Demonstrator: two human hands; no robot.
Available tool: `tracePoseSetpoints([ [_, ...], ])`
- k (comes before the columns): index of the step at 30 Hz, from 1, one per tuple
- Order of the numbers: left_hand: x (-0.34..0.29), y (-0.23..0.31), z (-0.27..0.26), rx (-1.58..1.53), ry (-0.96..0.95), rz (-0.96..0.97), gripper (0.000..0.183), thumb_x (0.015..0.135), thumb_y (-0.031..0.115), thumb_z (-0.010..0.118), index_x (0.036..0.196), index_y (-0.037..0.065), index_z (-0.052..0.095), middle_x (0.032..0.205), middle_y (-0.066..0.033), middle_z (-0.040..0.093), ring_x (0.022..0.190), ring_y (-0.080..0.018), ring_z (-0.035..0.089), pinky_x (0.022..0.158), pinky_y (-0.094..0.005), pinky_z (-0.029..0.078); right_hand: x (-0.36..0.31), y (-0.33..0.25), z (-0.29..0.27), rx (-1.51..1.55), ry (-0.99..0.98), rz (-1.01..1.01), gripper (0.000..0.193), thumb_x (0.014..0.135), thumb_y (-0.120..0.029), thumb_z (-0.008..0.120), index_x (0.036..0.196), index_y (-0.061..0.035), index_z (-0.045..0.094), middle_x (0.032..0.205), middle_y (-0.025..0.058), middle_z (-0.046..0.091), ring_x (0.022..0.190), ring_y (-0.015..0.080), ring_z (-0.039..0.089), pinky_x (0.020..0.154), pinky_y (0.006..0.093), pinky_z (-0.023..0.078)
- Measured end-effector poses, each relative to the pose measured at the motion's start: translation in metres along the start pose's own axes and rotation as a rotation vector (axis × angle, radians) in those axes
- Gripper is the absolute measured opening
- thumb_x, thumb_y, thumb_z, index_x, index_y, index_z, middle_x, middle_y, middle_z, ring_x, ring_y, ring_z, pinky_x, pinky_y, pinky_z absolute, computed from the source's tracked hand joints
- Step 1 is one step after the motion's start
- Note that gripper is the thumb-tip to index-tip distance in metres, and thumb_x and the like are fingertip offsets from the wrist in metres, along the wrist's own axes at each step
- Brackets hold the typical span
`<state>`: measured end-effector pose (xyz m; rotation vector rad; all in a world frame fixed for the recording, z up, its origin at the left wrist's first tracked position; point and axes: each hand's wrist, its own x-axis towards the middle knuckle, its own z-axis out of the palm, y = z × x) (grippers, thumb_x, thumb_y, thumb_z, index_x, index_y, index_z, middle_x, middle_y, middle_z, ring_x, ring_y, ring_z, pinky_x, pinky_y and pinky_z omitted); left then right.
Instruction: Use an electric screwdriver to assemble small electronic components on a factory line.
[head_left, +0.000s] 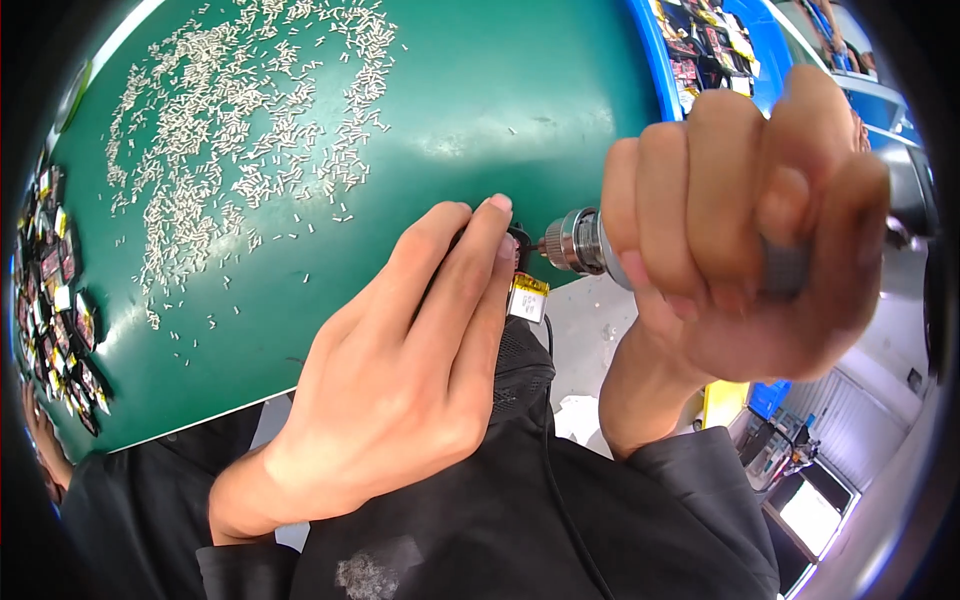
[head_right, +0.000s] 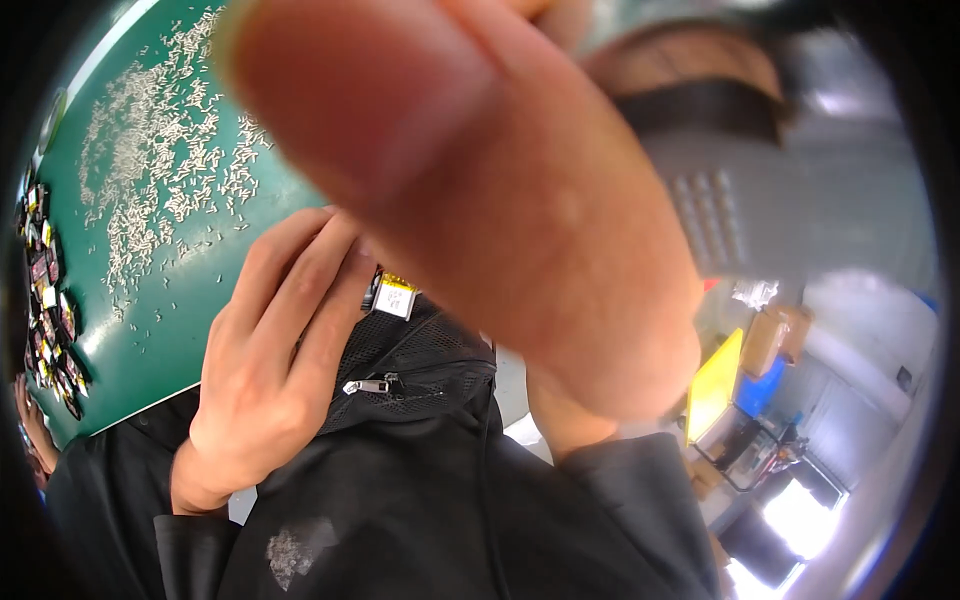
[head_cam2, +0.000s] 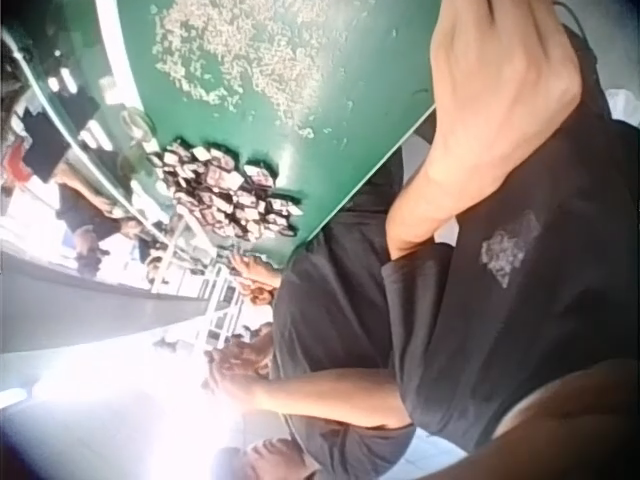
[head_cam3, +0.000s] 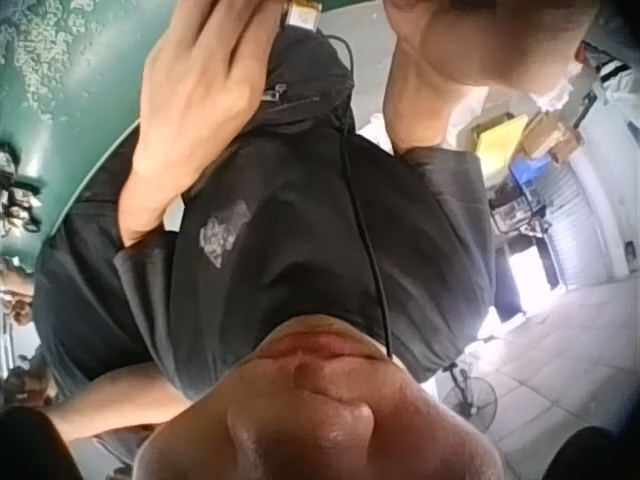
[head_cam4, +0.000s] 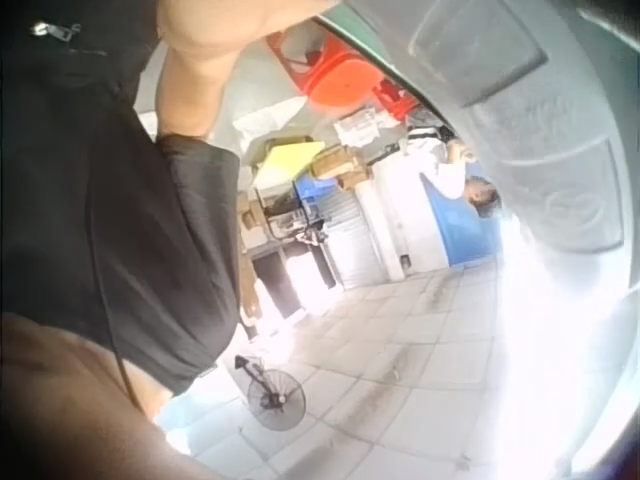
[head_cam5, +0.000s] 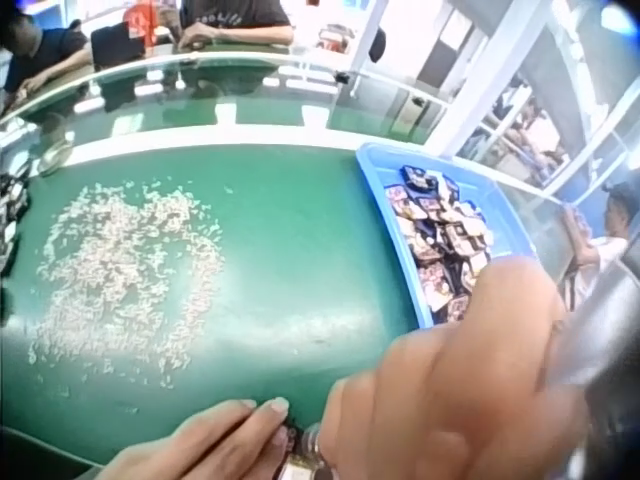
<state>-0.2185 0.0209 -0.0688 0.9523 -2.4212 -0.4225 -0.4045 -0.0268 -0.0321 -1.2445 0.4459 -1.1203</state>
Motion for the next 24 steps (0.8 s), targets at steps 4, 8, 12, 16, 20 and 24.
tracePoseSetpoints([
  [4,0.0,-0.002,-0.008,0.05,-0.048,0.019,0.037,0.066,-0.005,0.062,0.101,-0.014,0.059,0.113,-0.0197,0.057,0.103,-0.0348,0.056,0.077,-0.0395,0.053,0.005,0.006,0.007,-0.007,0.019,-0.071,0.025,0.098,-0.031,0.043,0.088,-0.0084,0.045,0.055,-0.0022,0.041,0.042,0.0084,0.035,0.048,0.0255,0.036],
  [8,0.0,-0.001,-0.013,0.019,-0.044,0.058,0.037,0.064,-0.001,0.06,0.097,-0.016,0.058,0.107,-0.02,0.056,0.102,-0.0338,0.055,0.079,-0.0353,0.052,0.009,0.002,0.014,0.001,-0.016,-0.116,0.02,0.09,-0.022,0.056,0.08,-0.0091,0.045,0.052,-0.0036,0.043,0.038,0.0073,0.037,0.043,0.0235,0.036],
  [12,-0.009,-0.005,-0.016,-0.043,0.019,0.137,0.041,0.067,0.004,0.058,0.102,-0.017,0.057,0.112,-0.0231,0.056,0.105,-0.0324,0.055,0.081,-0.0325,0.053,0.002,-0.001,0.008,0.128,-0.09,-0.181,0.02,0.085,-0.017,0.066,0.076,-0.0094,0.049,0.05,-0.0028,0.049,0.036,0.0069,0.044,0.037,0.0191,0.039],
  [16,-0.035,-0.002,-0.039,0.029,0.087,0.005,0.039,0.071,0.003,0.058,0.107,-0.012,0.057,0.117,-0.02,0.056,0.109,-0.0319,0.055,0.079,-0.0321,0.053,-0.009,0.007,0.003,0.367,0.086,-0.34,0.015,0.088,-0.014,0.063,0.085,-0.0083,0.049,0.049,-0.0025,0.047,0.034,0.0057,0.042,0.036,0.0179,0.04],
  [20,-0.083,-0.031,-0.086,0.25,0.248,-0.323,0.049,0.063,-0.008,0.066,0.111,-0.004,0.059,0.113,-0.0159,0.06,0.107,-0.0316,0.058,0.089,-0.0392,0.048,-0.015,0.012,0.004,0.479,0.245,-0.415,0.013,0.09,-0.012,0.056,0.084,-0.0068,0.045,0.048,-0.0027,0.039,0.036,0.0059,0.038,0.04,0.0191,0.037],
  [24,-0.13,-0.067,-0.142,0.69,0.478,-0.702,0.044,0.073,-0.005,0.069,0.116,0.0,0.059,0.115,-0.0159,0.061,0.109,-0.032,0.057,0.091,-0.0407,0.045,-0.019,0.023,0.006,0.504,0.343,-0.348,0.013,0.093,-0.011,0.05,0.085,-0.0078,0.04,0.049,-0.002,0.036,0.038,0.0066,0.034,0.044,0.0218,0.034],
])
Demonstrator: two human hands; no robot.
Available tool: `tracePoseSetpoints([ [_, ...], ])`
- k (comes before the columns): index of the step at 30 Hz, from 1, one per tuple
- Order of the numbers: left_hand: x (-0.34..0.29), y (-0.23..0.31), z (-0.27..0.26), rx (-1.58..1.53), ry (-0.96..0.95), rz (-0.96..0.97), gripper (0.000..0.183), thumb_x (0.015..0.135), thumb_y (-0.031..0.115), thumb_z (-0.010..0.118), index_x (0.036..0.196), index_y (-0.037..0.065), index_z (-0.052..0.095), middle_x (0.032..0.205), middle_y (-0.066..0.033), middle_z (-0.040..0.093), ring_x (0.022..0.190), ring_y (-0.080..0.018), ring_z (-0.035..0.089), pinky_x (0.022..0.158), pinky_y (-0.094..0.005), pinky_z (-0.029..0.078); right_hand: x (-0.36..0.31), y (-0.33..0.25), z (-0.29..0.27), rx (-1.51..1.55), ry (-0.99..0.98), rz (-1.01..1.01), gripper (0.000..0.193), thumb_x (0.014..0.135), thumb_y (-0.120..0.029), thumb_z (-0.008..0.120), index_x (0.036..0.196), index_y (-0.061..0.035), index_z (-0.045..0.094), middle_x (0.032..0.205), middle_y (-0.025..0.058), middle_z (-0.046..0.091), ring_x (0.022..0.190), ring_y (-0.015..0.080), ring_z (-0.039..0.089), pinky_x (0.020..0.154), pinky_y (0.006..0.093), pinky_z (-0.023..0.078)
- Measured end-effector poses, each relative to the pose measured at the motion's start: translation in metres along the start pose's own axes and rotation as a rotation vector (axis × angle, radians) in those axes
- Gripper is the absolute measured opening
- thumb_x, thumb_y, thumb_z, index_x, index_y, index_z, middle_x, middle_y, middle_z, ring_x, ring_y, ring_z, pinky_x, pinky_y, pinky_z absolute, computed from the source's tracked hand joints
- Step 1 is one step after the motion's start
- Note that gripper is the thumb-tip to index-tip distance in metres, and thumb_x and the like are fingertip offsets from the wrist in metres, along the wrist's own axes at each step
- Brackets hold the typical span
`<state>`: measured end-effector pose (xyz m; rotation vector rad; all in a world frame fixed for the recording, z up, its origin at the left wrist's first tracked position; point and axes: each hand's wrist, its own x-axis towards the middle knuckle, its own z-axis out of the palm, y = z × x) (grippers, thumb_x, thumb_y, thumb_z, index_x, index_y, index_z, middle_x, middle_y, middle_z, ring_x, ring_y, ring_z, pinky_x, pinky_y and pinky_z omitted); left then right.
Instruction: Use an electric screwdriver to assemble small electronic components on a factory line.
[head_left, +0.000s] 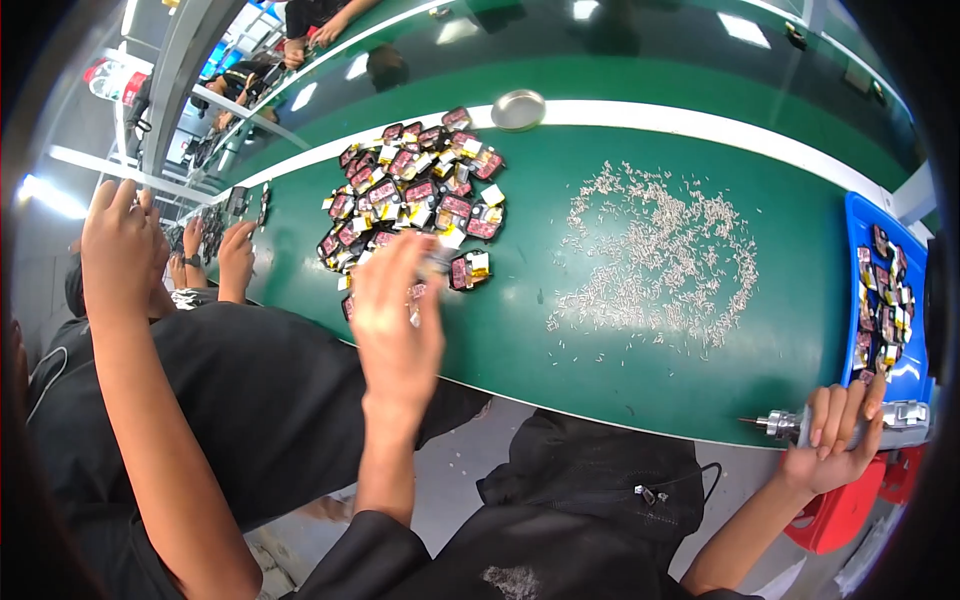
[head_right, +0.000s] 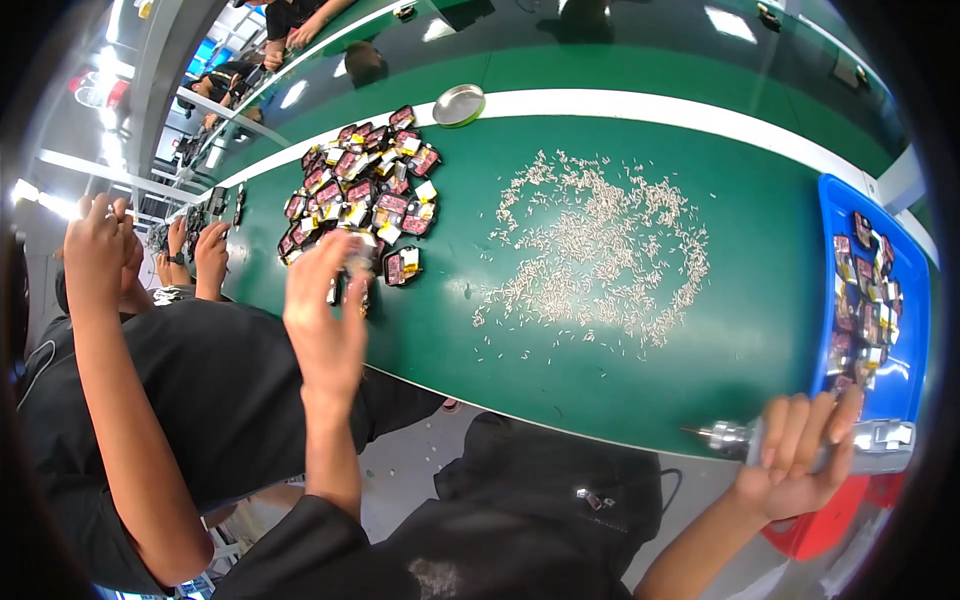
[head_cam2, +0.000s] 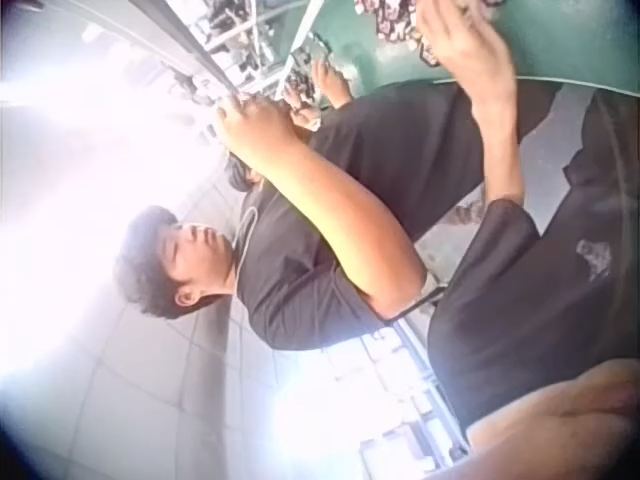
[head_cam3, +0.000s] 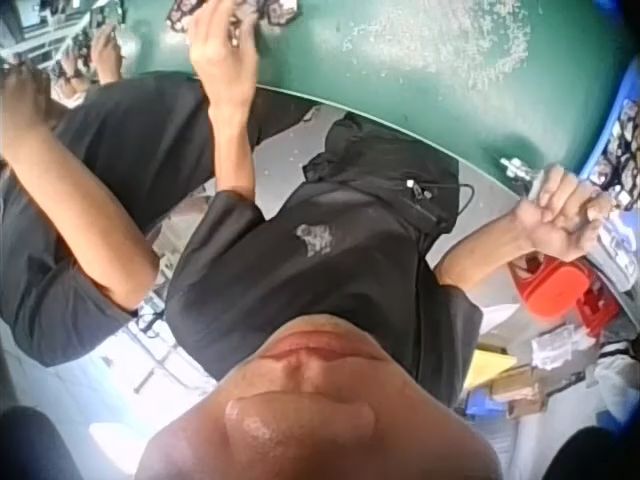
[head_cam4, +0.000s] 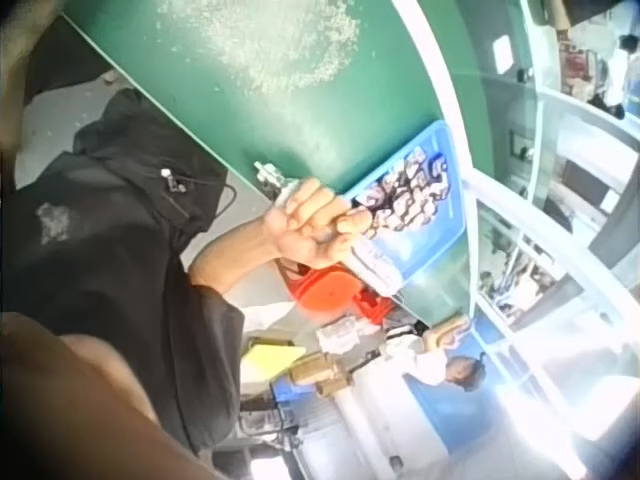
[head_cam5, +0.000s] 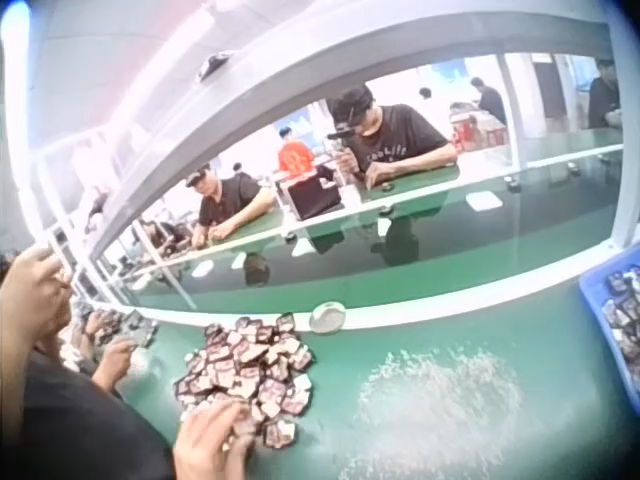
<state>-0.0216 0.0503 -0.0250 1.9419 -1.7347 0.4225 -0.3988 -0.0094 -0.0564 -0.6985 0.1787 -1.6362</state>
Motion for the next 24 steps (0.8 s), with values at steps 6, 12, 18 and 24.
tracePoseSetpoints([
  [6,0.0,-0.054,0.007,0.239,0.095,-0.075,0.036,0.083,0.001,0.063,0.118,-0.001,0.058,0.129,-0.0179,0.053,0.121,-0.0353,0.048,0.1,-0.0425,0.039,-0.012,0.017,0.0,0.04,0.086,0.103,0.015,0.095,-0.014,0.047,0.085,-0.008,0.038,0.051,-0.0009,0.035,0.038,0.0086,0.033,0.044,0.0238,0.033],
  [12,0.011,0.019,0.032,-0.107,0.013,0.126,0.03,0.074,-0.005,0.069,0.104,0.001,0.065,0.108,-0.0096,0.061,0.1,-0.0267,0.058,0.084,-0.0356,0.047,-0.021,0.027,-0.003,0.067,0.179,0.143,0.012,0.097,-0.015,0.042,0.088,-0.0063,0.041,0.052,-0.0005,0.036,0.039,0.0087,0.033,0.044,0.0254,0.034],
  [18,0.04,0.027,0.072,-0.21,-0.051,0.172,0.021,0.077,-0.005,0.066,0.098,-0.003,0.065,0.095,-0.0116,0.059,0.081,-0.0253,0.06,0.071,-0.0352,0.049,-0.023,0.027,-0.005,0.11,0.17,0.138,0.012,0.097,-0.016,0.041,0.089,-0.0067,0.042,0.053,0.0,0.037,0.04,0.009,0.034,0.046,0.0261,0.035],
  [24,0.047,0.027,0.08,-0.124,-0.145,0.264,0.011,0.076,-0.002,0.064,0.087,-0.004,0.064,0.086,-0.0101,0.057,0.08,-0.0267,0.058,0.069,-0.038,0.049,-0.026,0.024,-0.006,0.104,0.147,0.137,0.012,0.097,-0.017,0.041,0.089,-0.0074,0.041,0.054,-0.0004,0.038,0.04,0.0086,0.035,0.047,0.0257,0.035],
])
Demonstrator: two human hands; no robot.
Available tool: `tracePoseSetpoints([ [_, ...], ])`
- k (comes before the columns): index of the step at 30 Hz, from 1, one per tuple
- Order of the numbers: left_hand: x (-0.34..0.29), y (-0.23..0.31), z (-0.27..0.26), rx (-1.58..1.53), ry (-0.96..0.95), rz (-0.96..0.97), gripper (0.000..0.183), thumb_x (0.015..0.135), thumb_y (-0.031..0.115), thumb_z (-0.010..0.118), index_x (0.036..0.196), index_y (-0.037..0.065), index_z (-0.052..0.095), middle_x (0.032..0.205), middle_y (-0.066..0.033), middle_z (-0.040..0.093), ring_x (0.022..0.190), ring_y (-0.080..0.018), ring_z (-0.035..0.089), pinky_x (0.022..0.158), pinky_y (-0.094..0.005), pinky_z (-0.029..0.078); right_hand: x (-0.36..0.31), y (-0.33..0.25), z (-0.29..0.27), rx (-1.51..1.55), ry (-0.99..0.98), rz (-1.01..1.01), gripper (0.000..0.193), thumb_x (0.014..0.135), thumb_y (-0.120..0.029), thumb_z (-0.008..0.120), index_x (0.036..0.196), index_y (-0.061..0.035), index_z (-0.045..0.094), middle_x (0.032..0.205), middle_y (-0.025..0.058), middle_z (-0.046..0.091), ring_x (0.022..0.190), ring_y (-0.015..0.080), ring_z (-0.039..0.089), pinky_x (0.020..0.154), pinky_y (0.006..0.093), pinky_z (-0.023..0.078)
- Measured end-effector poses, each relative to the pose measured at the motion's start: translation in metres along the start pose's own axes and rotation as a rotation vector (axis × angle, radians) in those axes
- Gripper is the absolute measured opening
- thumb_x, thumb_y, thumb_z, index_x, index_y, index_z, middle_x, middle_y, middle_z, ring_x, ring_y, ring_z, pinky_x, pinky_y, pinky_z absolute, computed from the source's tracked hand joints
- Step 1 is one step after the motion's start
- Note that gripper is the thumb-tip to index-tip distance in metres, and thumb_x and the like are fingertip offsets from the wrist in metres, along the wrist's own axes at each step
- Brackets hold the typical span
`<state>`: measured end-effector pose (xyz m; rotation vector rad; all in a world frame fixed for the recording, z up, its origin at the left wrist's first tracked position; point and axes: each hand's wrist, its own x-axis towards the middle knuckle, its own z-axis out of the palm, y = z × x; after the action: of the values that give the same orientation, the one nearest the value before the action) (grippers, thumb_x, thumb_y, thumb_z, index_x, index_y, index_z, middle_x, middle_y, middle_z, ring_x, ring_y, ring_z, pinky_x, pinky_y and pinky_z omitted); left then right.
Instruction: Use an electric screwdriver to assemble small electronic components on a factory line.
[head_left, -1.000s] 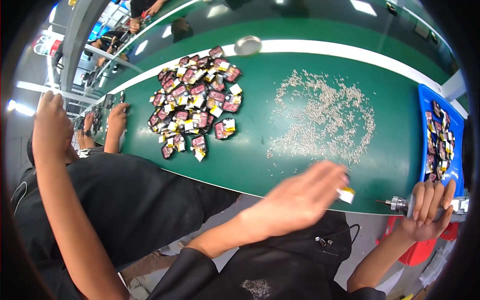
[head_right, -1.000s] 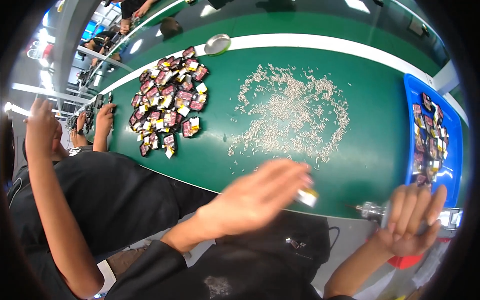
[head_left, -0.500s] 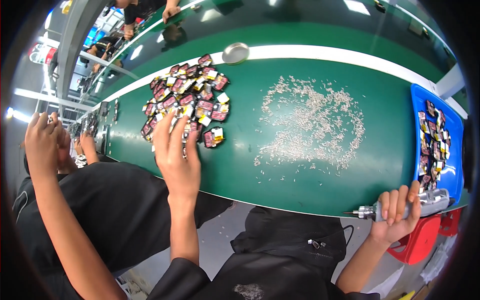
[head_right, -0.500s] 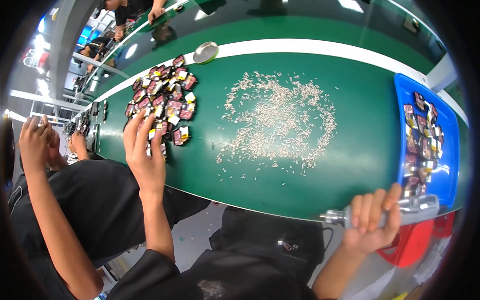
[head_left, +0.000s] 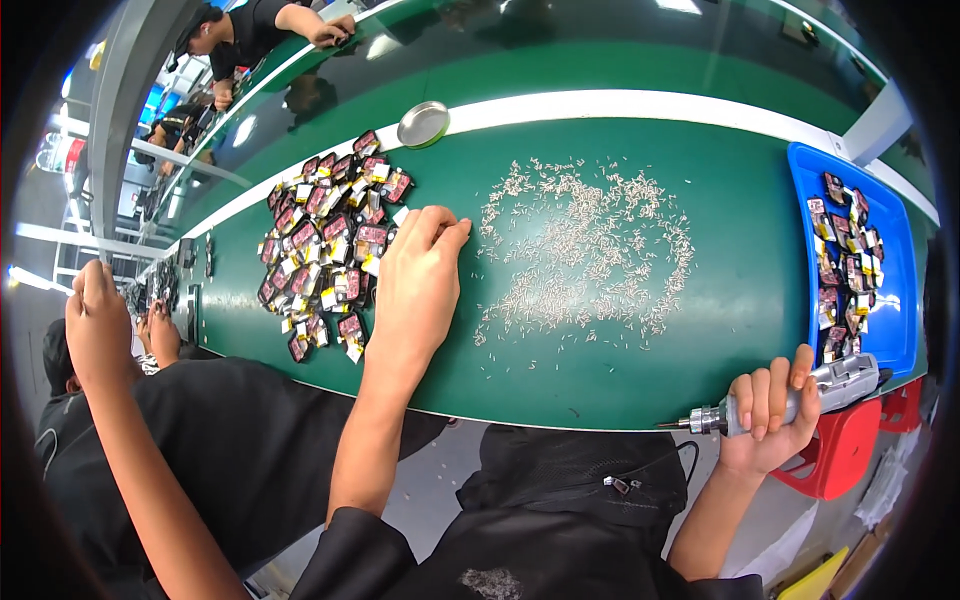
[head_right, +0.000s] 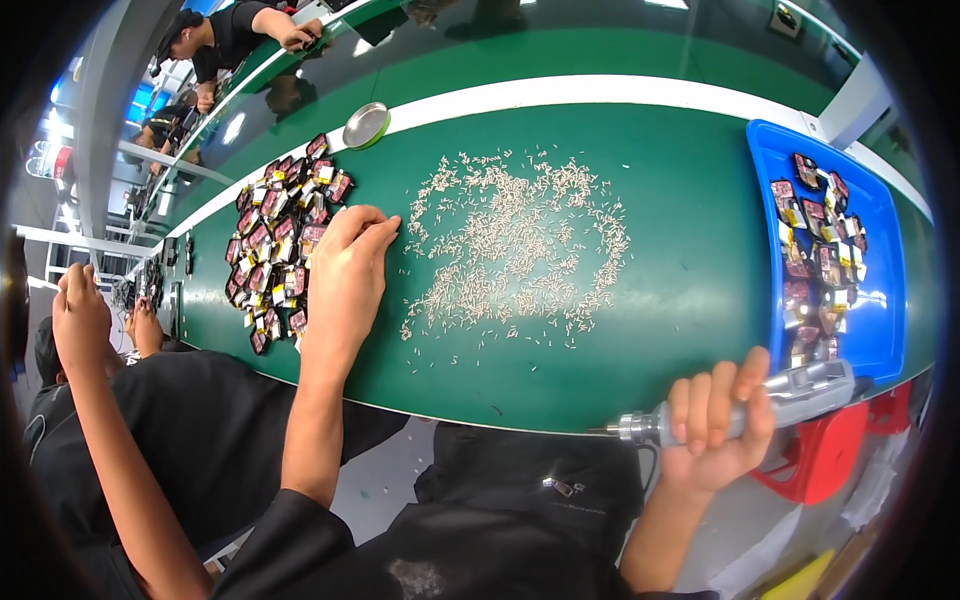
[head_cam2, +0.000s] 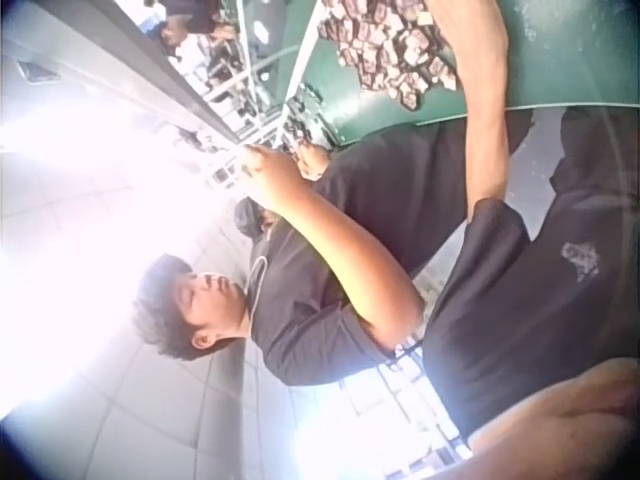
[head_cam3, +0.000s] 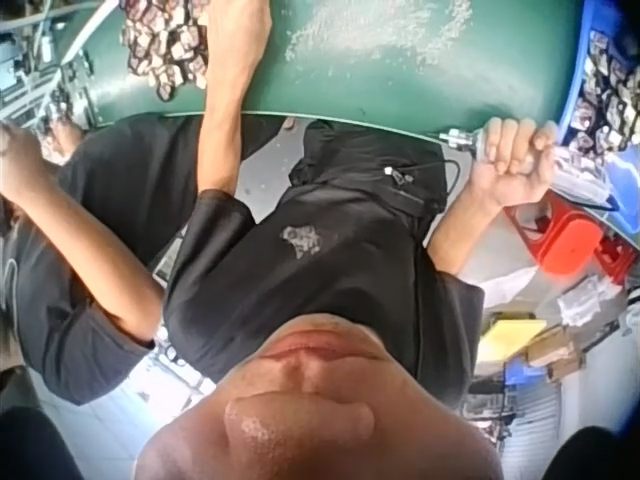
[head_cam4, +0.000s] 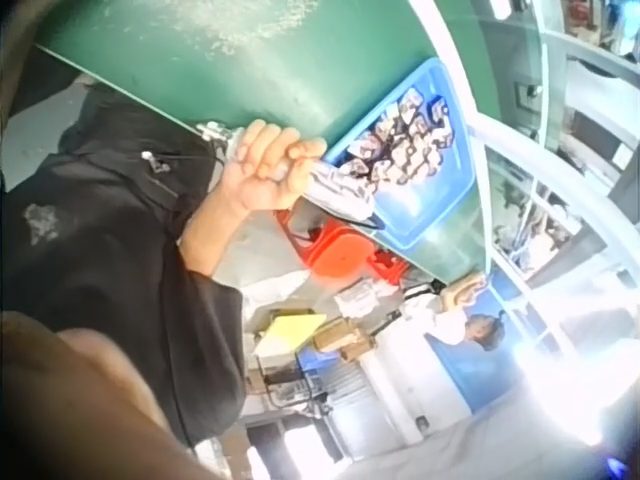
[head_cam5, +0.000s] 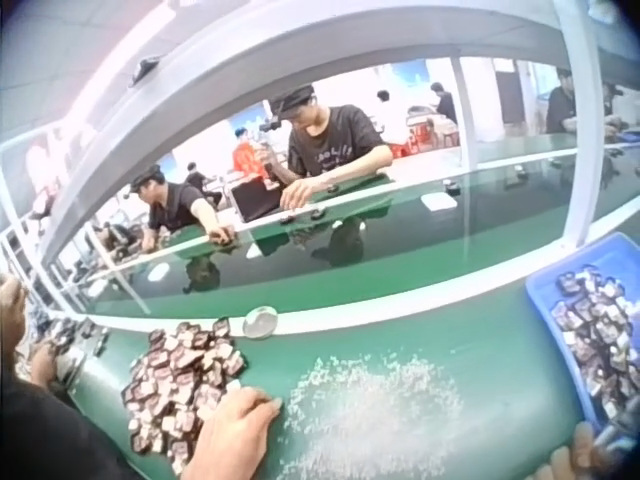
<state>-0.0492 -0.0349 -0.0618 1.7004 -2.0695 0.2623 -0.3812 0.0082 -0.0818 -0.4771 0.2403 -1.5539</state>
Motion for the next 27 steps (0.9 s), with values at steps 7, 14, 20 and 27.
tracePoseSetpoints([
  [7,-0.001,-0.004,0.005,0.052,0.035,-0.032,0.008,0.081,0.0,0.057,0.086,-0.002,0.05,0.084,-0.0175,0.051,0.079,-0.0351,0.053,0.071,-0.0449,0.044,-0.003,-0.002,0.006,-0.006,0.04,0.02,0.014,0.095,-0.019,0.045,0.087,-0.0077,0.042,0.053,-0.0019,0.036,0.04,0.0081,0.034,0.045,0.0261,0.035],
  [14,-0.012,0.048,-0.027,-0.237,0.068,-0.096,0.005,0.082,-0.007,0.058,0.085,-0.003,0.056,0.077,-0.0128,0.058,0.065,-0.0245,0.058,0.061,-0.0329,0.046,-0.002,0.001,0.003,-0.029,0.012,0.03,0.016,0.094,-0.021,0.044,0.087,-0.0071,0.046,0.052,-0.0005,0.036,0.04,0.0098,0.035,0.045,0.0278,0.036],
  [20,-0.041,0.086,-0.028,-0.761,0.007,-0.055,0.014,0.076,-0.017,0.061,0.086,-0.008,0.065,0.084,-0.0147,0.067,0.069,-0.0162,0.06,0.057,-0.0227,0.047,-0.005,-0.002,0.002,-0.024,0.034,0.004,0.017,0.094,-0.021,0.044,0.087,-0.0067,0.046,0.051,-0.001,0.037,0.039,0.0092,0.035,0.046,0.0277,0.036],
  [27,-0.075,0.123,-0.022,-1.577,-0.16,-0.518,0.002,0.084,-0.008,0.061,0.084,-0.008,0.059,0.08,-0.0159,0.063,0.061,-0.0139,0.056,0.056,-0.0221,0.045,-0.013,0.003,0.028,0.034,-0.006,-0.011,0.019,0.097,-0.023,0.04,0.09,-0.0074,0.049,0.053,-0.0014,0.038,0.041,0.0092,0.036,0.049,0.0277,0.038],
])
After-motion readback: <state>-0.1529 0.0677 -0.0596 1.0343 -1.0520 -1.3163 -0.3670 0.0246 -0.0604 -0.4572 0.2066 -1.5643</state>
